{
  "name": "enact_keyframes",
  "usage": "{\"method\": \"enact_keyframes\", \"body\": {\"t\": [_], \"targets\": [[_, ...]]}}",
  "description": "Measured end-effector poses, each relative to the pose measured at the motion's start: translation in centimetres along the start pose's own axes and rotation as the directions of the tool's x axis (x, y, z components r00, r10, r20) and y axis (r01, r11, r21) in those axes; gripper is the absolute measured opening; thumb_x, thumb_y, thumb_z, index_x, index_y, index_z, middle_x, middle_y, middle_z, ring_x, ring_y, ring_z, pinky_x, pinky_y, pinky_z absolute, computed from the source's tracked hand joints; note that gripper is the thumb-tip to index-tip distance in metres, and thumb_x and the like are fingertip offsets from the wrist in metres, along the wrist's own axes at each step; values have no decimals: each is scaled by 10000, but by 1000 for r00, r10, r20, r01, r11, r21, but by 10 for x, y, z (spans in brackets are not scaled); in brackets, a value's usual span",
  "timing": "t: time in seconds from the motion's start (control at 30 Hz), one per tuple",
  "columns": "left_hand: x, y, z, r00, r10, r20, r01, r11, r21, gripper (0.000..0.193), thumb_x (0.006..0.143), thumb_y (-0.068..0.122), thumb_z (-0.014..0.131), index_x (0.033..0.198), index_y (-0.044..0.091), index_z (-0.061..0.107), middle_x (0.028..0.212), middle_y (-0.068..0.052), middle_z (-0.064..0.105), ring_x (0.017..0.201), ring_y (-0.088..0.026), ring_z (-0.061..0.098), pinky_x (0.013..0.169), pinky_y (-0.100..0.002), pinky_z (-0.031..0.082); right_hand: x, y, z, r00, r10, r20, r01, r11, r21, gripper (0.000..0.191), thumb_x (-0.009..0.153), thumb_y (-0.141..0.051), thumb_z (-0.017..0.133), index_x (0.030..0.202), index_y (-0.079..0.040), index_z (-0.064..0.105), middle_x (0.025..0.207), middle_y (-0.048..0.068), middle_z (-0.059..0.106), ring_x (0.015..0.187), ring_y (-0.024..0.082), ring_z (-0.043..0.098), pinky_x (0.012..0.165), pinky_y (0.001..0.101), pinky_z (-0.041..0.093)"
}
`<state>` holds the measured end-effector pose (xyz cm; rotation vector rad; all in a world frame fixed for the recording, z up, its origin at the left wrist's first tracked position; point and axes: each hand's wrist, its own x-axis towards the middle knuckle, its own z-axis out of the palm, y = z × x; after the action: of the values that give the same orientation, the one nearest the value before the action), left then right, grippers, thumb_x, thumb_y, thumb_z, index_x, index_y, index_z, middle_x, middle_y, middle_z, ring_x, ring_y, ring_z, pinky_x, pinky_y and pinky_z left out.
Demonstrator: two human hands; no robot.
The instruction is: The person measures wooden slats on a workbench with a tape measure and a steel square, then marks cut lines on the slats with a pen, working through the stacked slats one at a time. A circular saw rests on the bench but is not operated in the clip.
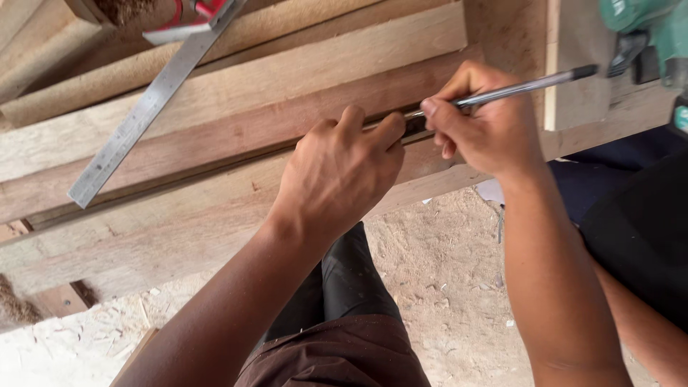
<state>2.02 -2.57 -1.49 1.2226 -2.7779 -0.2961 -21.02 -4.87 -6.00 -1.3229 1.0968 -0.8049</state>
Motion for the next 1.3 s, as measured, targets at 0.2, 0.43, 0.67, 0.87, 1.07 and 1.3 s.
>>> {"method": "enact_keyframes", "body": {"t": [0.2, 0.43, 0.67, 0.87, 1.07, 1.3], "targets": [[-3, 1, -7, 996, 33, -87, -31, 999, 16, 29, 831, 131, 745, 817, 108, 756, 1172, 7, 698, 850, -164, 649, 623, -283, 608, 1, -13, 3, 998, 60, -14, -62, 989, -137, 246, 1017, -177, 728, 873, -35, 588, 699, 55, 661, 527, 63, 615, 437, 211, 507], [2, -1, -6, 999, 17, 48, -17, 1000, 0, 68, 868, 146, 747, 810, 114, 760, 976, 33, 716, 852, -145, 656, 645, -267, 604, 3, -15, 4, 998, 64, 4, -62, 982, -178, 276, 1004, -247, 733, 868, -44, 605, 687, 44, 670, 522, 66, 632, 428, 210, 514], [4, 1, -7, 999, 5, 53, -6, 1000, 21, 19, 832, 151, 762, 817, 144, 771, 967, 46, 720, 816, -142, 644, 665, -272, 610, 3, -16, 6, 998, 57, 9, -54, 977, -206, 291, 1005, -259, 736, 873, -38, 601, 690, 44, 667, 538, 68, 635, 440, 215, 509], [2, 2, -7, 1000, -9, 28, 9, 1000, 1, 20, 811, 162, 781, 826, 150, 789, 967, 40, 728, 858, -150, 650, 703, -289, 616, 3, -17, 6, 997, 82, 9, -79, 983, -168, 279, 1005, -242, 740, 881, -36, 600, 702, 45, 666, 553, 71, 643, 453, 219, 521], [2, 3, -6, 999, -33, -1, 33, 999, -18, 17, 793, 162, 788, 808, 161, 795, 983, 42, 736, 878, -153, 655, 720, -292, 615, 3, -15, 6, 997, 76, -5, -76, 977, -201, 273, 1007, -227, 741, 874, -33, 602, 698, 48, 670, 552, 76, 650, 449, 220, 524], [2, 3, -4, 999, -32, -2, 32, 999, -16, 14, 801, 148, 785, 797, 157, 794, 982, 52, 740, 867, -143, 652, 711, -286, 613, 3, -14, 5, 998, 63, 14, -59, 977, -204, 280, 1012, -239, 736, 874, -38, 598, 693, 53, 670, 554, 83, 657, 455, 221, 533]]}}
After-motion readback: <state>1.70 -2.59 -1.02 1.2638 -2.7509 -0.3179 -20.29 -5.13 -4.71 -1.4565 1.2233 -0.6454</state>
